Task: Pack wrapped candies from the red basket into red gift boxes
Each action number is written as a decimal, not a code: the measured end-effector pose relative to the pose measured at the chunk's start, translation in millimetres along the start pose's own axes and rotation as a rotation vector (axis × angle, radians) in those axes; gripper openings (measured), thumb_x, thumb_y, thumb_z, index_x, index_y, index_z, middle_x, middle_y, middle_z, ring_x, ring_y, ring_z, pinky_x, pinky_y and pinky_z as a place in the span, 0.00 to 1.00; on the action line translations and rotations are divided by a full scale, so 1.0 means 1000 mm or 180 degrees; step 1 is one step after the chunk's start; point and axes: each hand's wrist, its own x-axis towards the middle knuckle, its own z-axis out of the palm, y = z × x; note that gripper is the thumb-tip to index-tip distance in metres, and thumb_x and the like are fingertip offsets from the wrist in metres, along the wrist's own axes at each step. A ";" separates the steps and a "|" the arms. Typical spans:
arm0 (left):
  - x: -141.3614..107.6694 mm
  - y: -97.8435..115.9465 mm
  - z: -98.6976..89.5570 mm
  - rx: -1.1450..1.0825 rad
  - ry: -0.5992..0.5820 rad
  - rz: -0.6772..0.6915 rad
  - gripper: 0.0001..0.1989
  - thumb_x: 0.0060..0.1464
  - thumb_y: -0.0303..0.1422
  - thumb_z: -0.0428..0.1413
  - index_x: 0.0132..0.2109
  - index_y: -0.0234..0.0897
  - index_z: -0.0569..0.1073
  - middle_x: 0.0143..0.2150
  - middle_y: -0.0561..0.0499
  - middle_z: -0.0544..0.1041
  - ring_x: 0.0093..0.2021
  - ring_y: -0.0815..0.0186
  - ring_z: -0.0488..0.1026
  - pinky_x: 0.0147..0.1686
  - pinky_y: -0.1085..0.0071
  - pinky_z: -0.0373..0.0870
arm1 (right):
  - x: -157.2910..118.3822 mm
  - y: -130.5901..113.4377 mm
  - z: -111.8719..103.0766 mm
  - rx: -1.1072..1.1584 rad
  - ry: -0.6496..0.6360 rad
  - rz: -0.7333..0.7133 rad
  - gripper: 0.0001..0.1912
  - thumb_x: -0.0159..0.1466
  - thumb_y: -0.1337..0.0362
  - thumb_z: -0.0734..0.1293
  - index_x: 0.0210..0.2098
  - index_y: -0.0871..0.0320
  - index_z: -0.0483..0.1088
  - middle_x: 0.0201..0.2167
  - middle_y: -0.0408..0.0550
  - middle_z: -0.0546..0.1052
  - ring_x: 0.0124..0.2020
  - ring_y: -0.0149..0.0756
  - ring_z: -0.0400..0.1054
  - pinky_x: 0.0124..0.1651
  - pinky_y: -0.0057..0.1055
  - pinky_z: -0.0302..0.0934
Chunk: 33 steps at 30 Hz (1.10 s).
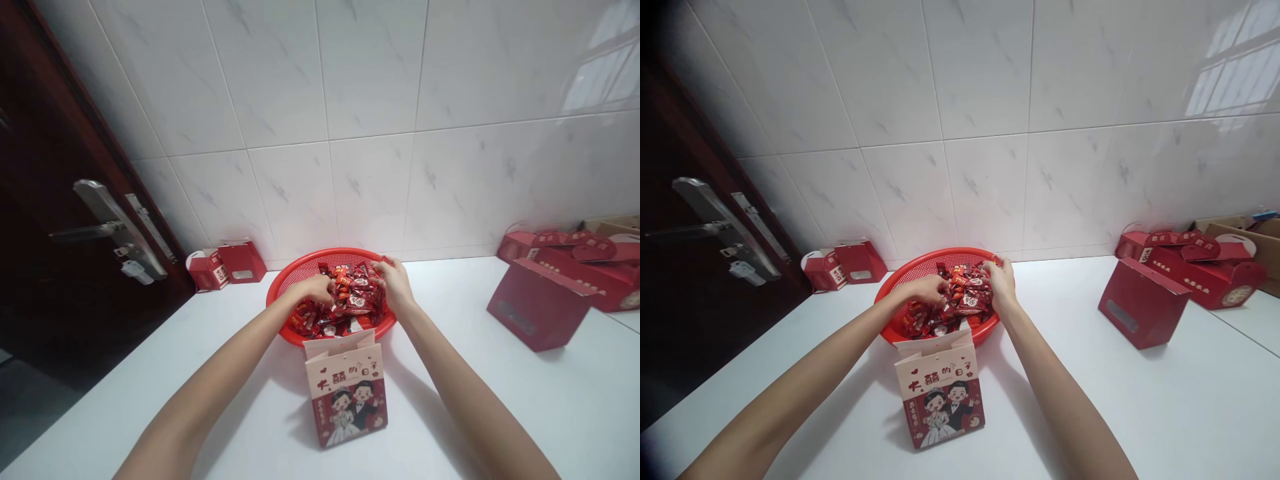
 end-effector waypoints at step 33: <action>0.032 0.000 -0.015 -0.0469 -0.0090 0.0054 0.32 0.27 0.26 0.65 0.47 0.40 0.79 0.38 0.54 0.80 0.38 0.57 0.77 0.31 0.72 0.69 | -0.004 -0.004 0.003 -0.0014 0.0046 -0.0010 0.14 0.45 0.71 0.68 0.33 0.54 0.68 0.24 0.37 0.73 0.27 0.31 0.69 0.30 0.26 0.67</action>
